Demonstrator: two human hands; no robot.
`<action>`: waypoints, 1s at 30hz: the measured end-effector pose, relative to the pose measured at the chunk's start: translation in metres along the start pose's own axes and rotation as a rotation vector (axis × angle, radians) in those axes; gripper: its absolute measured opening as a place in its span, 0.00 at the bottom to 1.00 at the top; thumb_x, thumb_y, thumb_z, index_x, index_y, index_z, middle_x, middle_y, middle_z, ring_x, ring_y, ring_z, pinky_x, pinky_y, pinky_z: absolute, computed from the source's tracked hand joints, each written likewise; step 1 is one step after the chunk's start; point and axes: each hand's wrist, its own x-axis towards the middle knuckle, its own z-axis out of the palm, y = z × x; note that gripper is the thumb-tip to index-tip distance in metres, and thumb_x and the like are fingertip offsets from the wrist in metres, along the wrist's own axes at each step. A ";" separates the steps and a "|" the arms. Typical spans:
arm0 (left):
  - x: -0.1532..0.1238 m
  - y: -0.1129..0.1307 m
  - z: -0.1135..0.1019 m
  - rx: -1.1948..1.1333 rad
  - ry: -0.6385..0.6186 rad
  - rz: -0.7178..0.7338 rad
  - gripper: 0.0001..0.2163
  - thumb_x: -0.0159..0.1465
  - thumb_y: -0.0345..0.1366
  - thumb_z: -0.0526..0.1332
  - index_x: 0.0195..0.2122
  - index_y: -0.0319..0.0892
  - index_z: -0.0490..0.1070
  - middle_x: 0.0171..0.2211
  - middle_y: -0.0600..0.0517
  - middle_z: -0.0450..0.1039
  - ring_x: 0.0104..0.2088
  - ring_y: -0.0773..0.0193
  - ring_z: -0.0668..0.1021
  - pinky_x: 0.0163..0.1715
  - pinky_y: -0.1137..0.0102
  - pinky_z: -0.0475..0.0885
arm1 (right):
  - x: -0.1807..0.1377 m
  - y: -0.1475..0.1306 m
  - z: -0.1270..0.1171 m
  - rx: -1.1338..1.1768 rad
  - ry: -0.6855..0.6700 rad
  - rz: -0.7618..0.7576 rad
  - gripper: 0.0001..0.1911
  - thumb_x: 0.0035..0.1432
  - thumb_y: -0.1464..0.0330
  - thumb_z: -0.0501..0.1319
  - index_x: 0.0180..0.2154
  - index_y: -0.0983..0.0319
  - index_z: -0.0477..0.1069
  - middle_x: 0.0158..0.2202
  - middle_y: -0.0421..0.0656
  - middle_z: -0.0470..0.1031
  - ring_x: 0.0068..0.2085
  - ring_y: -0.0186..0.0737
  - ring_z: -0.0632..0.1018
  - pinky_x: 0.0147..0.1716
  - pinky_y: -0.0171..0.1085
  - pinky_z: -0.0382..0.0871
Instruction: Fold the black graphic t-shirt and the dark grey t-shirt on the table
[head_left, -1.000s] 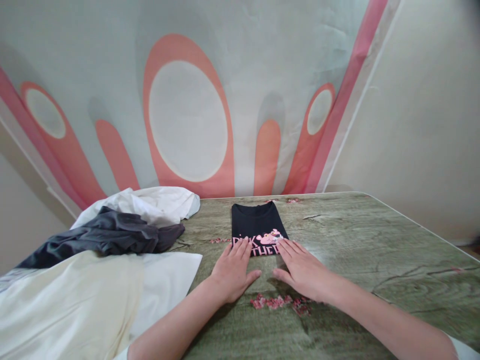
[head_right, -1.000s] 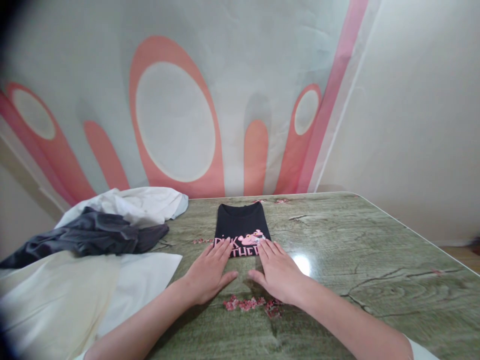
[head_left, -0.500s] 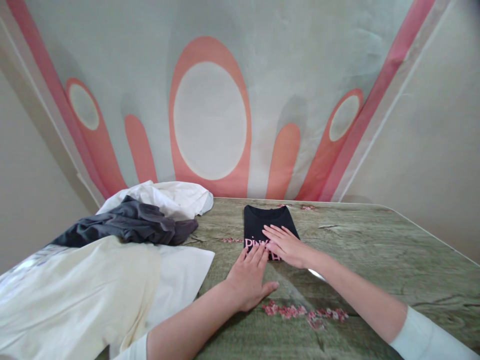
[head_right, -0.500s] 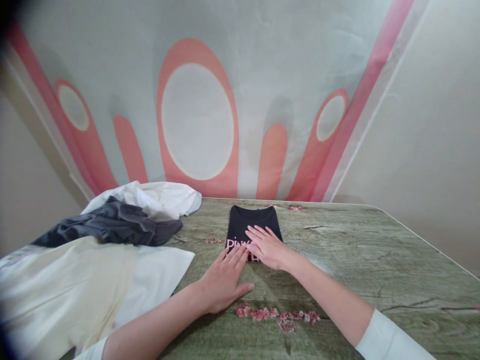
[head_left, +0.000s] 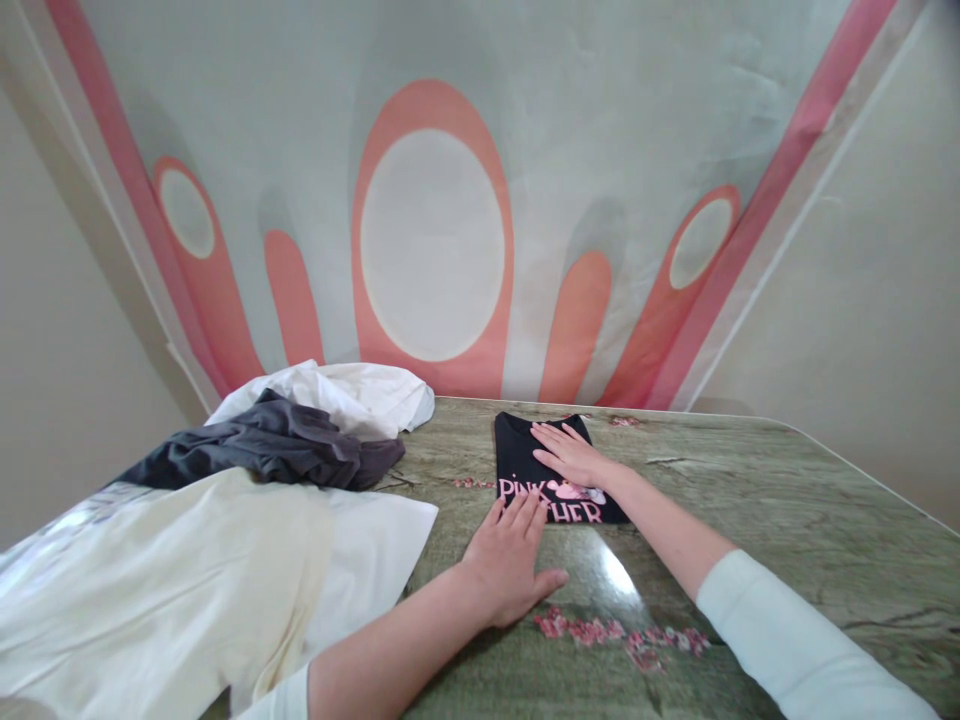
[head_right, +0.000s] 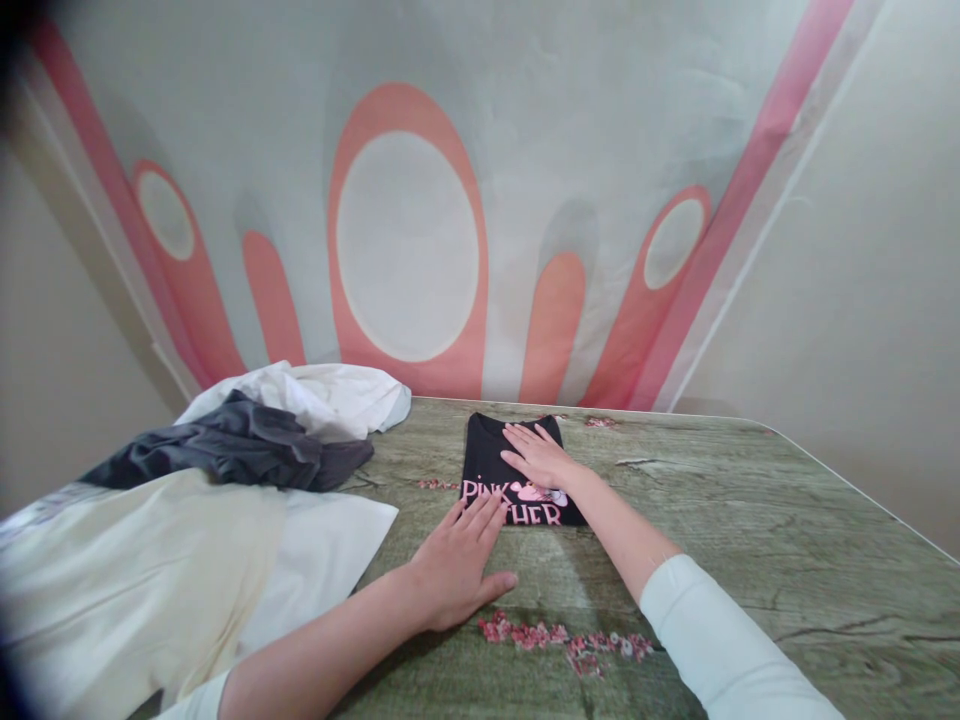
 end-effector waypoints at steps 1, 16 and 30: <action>0.000 0.000 0.000 0.000 0.001 -0.001 0.34 0.62 0.57 0.36 0.62 0.37 0.45 0.63 0.46 0.41 0.62 0.54 0.45 0.58 0.57 0.45 | -0.001 -0.002 0.000 0.011 0.014 0.005 0.33 0.61 0.50 0.36 0.61 0.59 0.46 0.63 0.44 0.46 0.63 0.40 0.48 0.59 0.48 0.37; 0.009 -0.015 0.006 0.004 0.047 -0.165 0.33 0.63 0.55 0.38 0.61 0.35 0.51 0.62 0.43 0.46 0.61 0.52 0.51 0.58 0.57 0.48 | -0.035 -0.050 0.007 0.020 0.073 -0.021 0.29 0.62 0.54 0.41 0.60 0.59 0.51 0.63 0.44 0.49 0.62 0.41 0.49 0.59 0.48 0.44; 0.013 -0.034 0.009 0.020 0.139 -0.231 0.27 0.65 0.49 0.41 0.60 0.37 0.52 0.62 0.42 0.46 0.60 0.52 0.53 0.57 0.56 0.50 | -0.045 -0.055 0.000 0.066 0.072 -0.096 0.28 0.62 0.54 0.42 0.58 0.59 0.55 0.62 0.44 0.50 0.62 0.42 0.51 0.59 0.48 0.45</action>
